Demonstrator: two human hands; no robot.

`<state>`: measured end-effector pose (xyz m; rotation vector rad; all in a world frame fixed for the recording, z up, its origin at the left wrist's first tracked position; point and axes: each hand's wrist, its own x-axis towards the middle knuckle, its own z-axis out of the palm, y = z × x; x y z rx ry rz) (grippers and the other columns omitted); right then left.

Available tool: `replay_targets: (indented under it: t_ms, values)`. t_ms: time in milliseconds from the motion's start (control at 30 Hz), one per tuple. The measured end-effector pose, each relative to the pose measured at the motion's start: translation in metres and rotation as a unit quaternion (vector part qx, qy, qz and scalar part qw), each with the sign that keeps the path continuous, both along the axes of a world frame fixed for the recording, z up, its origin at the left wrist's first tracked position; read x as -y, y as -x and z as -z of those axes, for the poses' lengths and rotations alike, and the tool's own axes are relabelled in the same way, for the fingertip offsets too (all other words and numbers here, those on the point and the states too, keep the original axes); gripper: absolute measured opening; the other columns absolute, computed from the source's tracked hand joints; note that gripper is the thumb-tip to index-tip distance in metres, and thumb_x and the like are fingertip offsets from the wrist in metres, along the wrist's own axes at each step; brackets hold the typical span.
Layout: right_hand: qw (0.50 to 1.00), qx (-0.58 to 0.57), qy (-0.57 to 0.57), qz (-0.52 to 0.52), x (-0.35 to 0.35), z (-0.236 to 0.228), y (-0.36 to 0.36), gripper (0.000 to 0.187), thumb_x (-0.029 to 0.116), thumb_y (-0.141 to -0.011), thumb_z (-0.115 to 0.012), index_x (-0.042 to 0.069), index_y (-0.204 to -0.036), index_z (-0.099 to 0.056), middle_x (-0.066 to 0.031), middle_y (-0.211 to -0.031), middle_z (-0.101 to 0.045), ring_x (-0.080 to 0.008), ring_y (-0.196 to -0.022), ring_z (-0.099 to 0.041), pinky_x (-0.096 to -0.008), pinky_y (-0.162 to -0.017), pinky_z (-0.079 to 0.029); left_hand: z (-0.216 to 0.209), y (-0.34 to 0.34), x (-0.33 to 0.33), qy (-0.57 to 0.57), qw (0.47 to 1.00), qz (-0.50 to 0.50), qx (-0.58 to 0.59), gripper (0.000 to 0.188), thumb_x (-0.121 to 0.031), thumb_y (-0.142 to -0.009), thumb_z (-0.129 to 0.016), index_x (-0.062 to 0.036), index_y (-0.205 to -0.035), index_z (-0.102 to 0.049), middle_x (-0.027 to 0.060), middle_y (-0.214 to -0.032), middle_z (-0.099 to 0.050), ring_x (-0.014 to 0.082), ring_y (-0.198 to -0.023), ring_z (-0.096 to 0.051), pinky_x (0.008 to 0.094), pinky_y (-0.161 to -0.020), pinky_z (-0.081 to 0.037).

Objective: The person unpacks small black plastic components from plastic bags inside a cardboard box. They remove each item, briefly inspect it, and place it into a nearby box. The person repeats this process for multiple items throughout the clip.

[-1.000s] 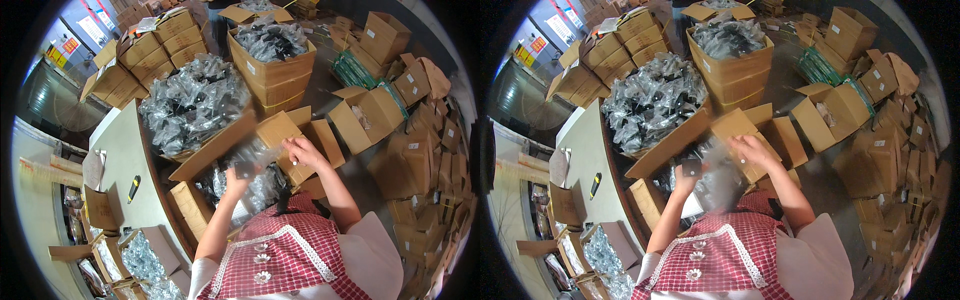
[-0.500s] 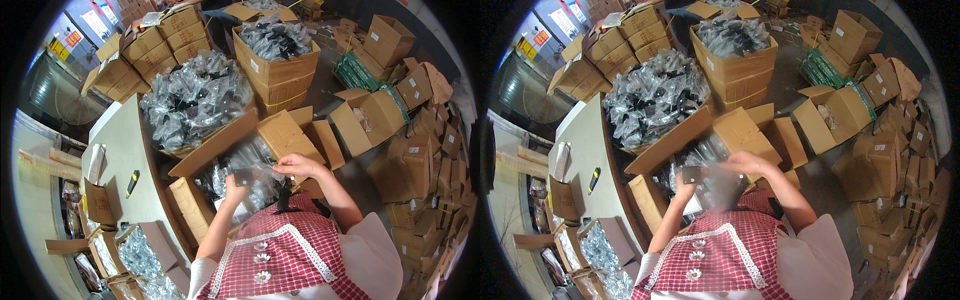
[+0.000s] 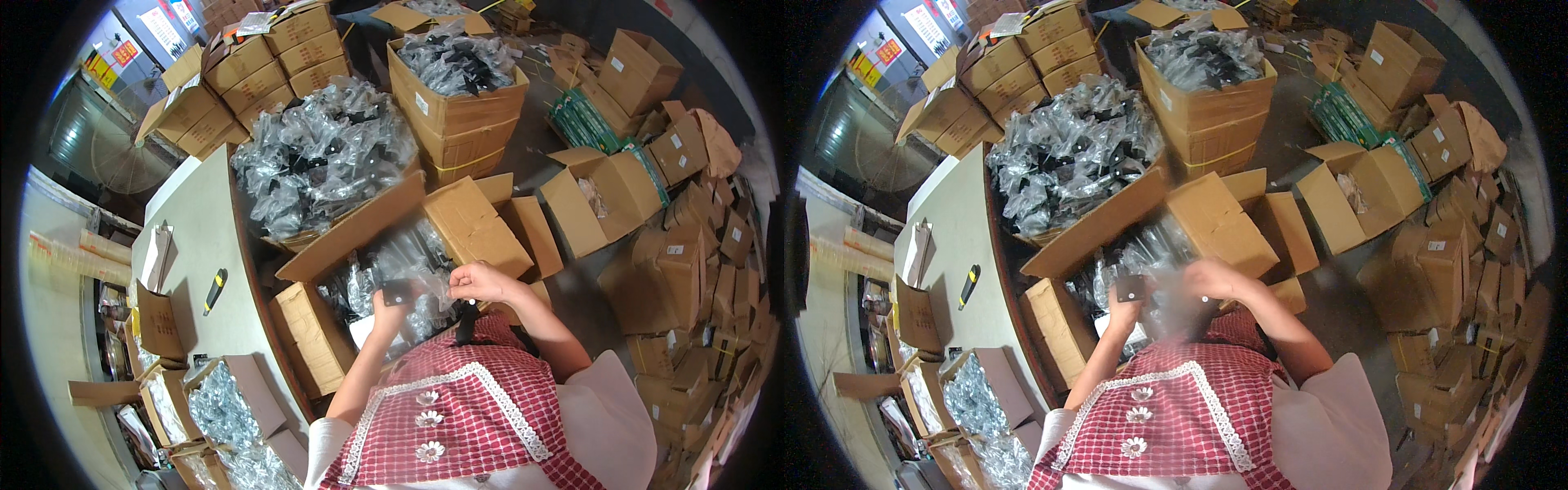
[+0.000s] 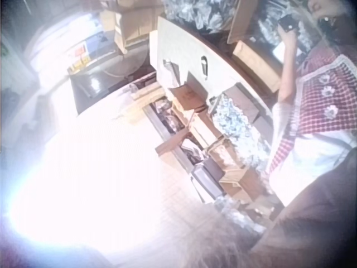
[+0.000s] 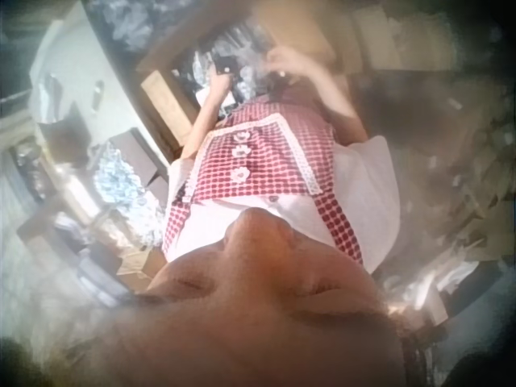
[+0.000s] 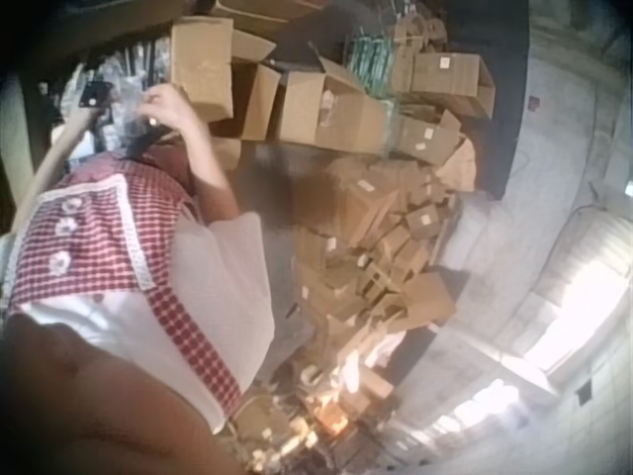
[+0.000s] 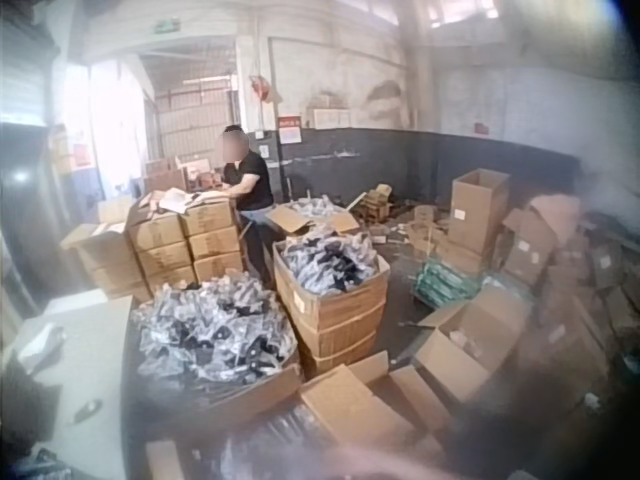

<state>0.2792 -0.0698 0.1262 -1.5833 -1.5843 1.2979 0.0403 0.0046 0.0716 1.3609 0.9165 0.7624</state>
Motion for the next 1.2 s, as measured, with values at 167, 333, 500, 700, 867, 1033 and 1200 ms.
replay_targets:
  t_ms: [167,333,500,700,867,1033,1200]
  values:
    - [0.999,0.026,-0.008,0.027,0.001,-0.006,0.004,0.028,0.031,-0.091,-0.075,0.003,-0.086,-0.069,-0.0020,-0.068,-0.064,-0.0092,-0.063,-0.058,-0.0285,-0.060,-0.046,0.017,0.005,0.002,0.019,0.997,0.012,-0.069,0.012,-0.003,-0.082,-0.072,-0.0003,-0.094,-0.072,0.0020,-0.078,-0.067,0.0116,-0.064,-0.059,0.0282,-0.055,-0.047]
    - [0.991,0.133,-0.022,-0.022,-0.005,-0.005,0.005,0.021,0.025,-0.090,-0.067,0.005,-0.097,-0.073,-0.0163,-0.093,-0.072,-0.0311,-0.085,-0.070,-0.0427,-0.075,-0.053,0.027,0.006,0.005,0.004,1.000,0.028,0.004,0.014,-0.006,-0.085,-0.072,-0.0028,-0.099,-0.073,0.0030,-0.083,-0.068,0.0115,-0.066,-0.059,0.0277,-0.057,-0.048]
    - [0.979,0.180,-0.075,0.055,-0.004,0.021,0.008,0.024,0.028,-0.086,-0.074,0.005,-0.088,-0.070,-0.0114,-0.077,-0.071,-0.0262,-0.071,-0.069,-0.0374,-0.067,-0.053,0.009,0.005,-0.001,0.121,0.987,-0.100,0.018,0.014,-0.004,-0.087,-0.071,-0.0002,-0.101,-0.073,-0.0002,-0.082,-0.067,0.0097,-0.067,-0.056,0.0275,-0.059,-0.044]
    - [0.961,0.270,-0.052,0.039,-0.005,0.043,0.020,0.025,0.031,-0.084,-0.074,0.006,-0.089,-0.071,-0.0136,-0.085,-0.074,-0.0332,-0.082,-0.071,-0.0433,-0.075,-0.055,-0.037,0.006,-0.019,0.117,0.955,-0.169,0.212,0.022,-0.028,-0.100,-0.067,-0.0063,-0.100,-0.068,-0.0015,-0.082,-0.057,0.0124,-0.077,-0.052,0.0300,-0.078,-0.044]
    - [0.975,0.205,-0.089,0.015,-0.007,0.046,0.026,0.025,0.029,-0.085,-0.076,0.005,-0.088,-0.070,-0.0097,-0.078,-0.072,-0.0243,-0.073,-0.069,-0.0367,-0.067,-0.053,-0.038,-0.019,-0.012,0.025,0.983,-0.138,0.122,0.038,-0.043,-0.109,-0.046,-0.0086,-0.101,-0.059,0.0009,-0.090,-0.059,0.0153,-0.079,-0.055,0.0330,-0.076,-0.047]
    - [0.995,-0.071,-0.002,0.067,-0.004,0.048,0.013,0.019,0.020,-0.092,-0.074,0.004,-0.087,-0.067,0.0007,-0.070,-0.064,-0.0077,-0.065,-0.059,-0.0250,-0.058,-0.044,-0.005,-0.020,-0.014,0.097,0.976,-0.089,0.175,0.043,-0.045,-0.112,-0.034,-0.0085,-0.121,-0.055,0.0035,-0.108,-0.064,0.0148,-0.095,-0.059,0.0315,-0.085,-0.049]
    - [0.944,-0.300,0.084,0.106,0.005,0.030,0.012,0.013,0.016,-0.094,-0.071,0.005,-0.088,-0.065,0.0046,-0.068,-0.057,-0.0021,-0.056,-0.049,-0.0190,-0.048,-0.032,0.006,-0.014,-0.019,0.249,0.914,-0.043,0.318,0.046,-0.049,-0.111,-0.033,-0.0106,-0.130,-0.051,0.0064,-0.122,-0.063,0.0149,-0.115,-0.057,0.0326,-0.097,-0.049]
